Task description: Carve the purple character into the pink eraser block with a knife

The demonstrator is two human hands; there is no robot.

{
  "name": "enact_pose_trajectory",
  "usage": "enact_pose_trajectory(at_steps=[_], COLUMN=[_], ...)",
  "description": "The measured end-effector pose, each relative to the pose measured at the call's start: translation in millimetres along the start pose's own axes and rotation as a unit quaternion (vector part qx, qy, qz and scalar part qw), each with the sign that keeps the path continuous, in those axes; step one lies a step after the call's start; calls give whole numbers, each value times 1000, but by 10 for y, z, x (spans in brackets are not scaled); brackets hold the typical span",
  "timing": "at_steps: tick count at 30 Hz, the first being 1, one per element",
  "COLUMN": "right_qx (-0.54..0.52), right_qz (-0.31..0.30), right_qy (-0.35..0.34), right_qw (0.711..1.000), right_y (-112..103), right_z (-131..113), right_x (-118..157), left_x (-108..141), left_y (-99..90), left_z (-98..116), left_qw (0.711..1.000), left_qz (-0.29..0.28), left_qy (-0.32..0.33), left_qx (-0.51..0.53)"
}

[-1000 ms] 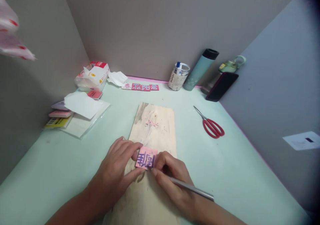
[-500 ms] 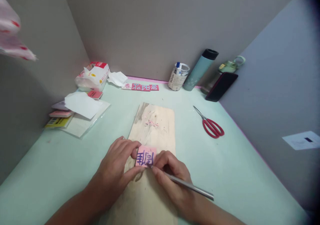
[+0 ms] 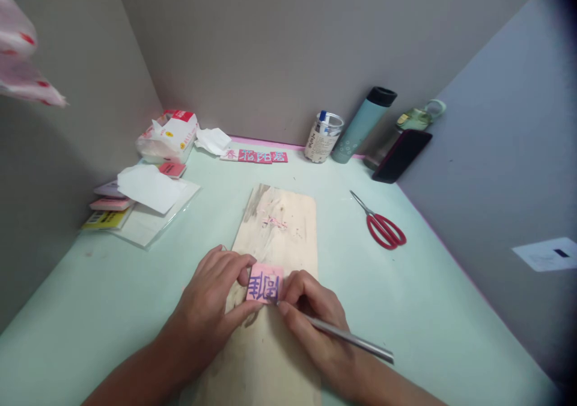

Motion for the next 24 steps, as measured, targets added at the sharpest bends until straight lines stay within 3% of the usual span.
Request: enact_pose_trajectory(at_steps=[13, 24], right_qx=[58, 51], right_qz=[-2, 13], right_qy=[-28, -33], right_qw=[998, 998], right_y=[9, 40], right_z=[-82, 0], right_x=[-26, 16], left_x=[16, 8], left_y=[16, 31], left_z=[-31, -35], left_qw=[1000, 1000], left_qz=[6, 3], left_qy=[-5, -17], left_qx=[-3, 22])
Point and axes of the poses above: each hand's wrist, its own x-axis away from the middle knuckle, its own y-axis out of the palm, z = x × y, the point moved 2 cm from there along -x, towards the middle knuckle, and after that the axes turned 4 degrees about -y, right-handed, at the moved point
